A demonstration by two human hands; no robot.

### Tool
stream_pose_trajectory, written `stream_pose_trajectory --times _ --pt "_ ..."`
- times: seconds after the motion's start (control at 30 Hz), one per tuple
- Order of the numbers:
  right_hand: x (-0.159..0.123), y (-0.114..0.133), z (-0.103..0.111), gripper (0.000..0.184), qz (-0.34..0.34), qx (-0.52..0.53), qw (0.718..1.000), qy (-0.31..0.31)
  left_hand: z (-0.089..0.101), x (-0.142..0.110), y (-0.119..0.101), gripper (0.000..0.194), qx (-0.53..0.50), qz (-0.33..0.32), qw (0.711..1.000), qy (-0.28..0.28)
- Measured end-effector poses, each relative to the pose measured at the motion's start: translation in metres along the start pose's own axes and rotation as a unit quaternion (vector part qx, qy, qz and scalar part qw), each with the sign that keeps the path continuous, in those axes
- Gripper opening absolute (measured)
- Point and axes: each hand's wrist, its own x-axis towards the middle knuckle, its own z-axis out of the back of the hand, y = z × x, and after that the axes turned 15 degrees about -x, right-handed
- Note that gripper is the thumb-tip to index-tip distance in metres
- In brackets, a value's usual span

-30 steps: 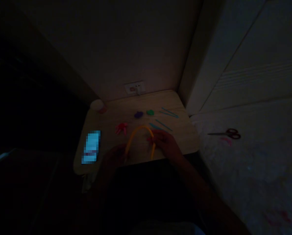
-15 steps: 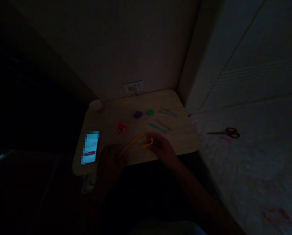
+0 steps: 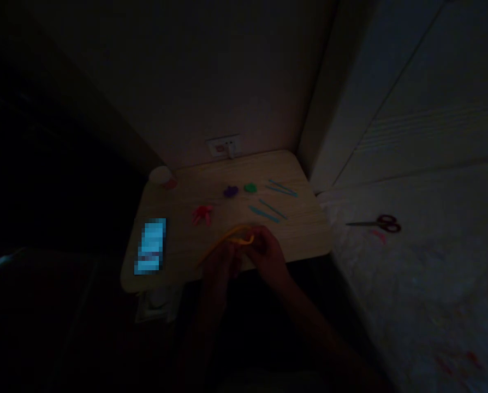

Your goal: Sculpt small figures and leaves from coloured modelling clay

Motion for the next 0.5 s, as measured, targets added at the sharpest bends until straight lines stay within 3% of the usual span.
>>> stream_pose_trajectory --times 0.07,0.13,0.2,0.23,0.33,0.5 --pt "0.000 -0.001 0.003 0.024 0.005 -0.020 1.000 0.002 0.002 0.001 0.000 0.050 0.026 -0.038 0.999 -0.017" --pt "0.001 -0.001 0.008 0.022 0.015 -0.041 0.999 0.007 0.005 -0.001 -0.002 0.031 0.115 -0.144 0.982 -0.029" --pt "0.003 -0.001 0.016 0.017 0.030 -0.081 0.996 0.020 0.008 -0.003 -0.004 0.017 0.251 -0.258 0.933 0.002" --pt "0.004 0.000 0.020 0.014 0.037 -0.107 0.993 0.027 0.009 -0.002 -0.005 0.020 0.316 -0.296 0.901 0.031" --pt "0.007 0.003 0.031 0.015 0.046 -0.167 0.983 0.057 0.011 0.005 -0.002 0.022 0.430 -0.333 0.833 0.106" --pt "0.014 0.002 0.037 0.015 0.045 -0.167 0.982 0.073 0.015 0.016 0.009 0.014 0.440 -0.349 0.818 0.125"
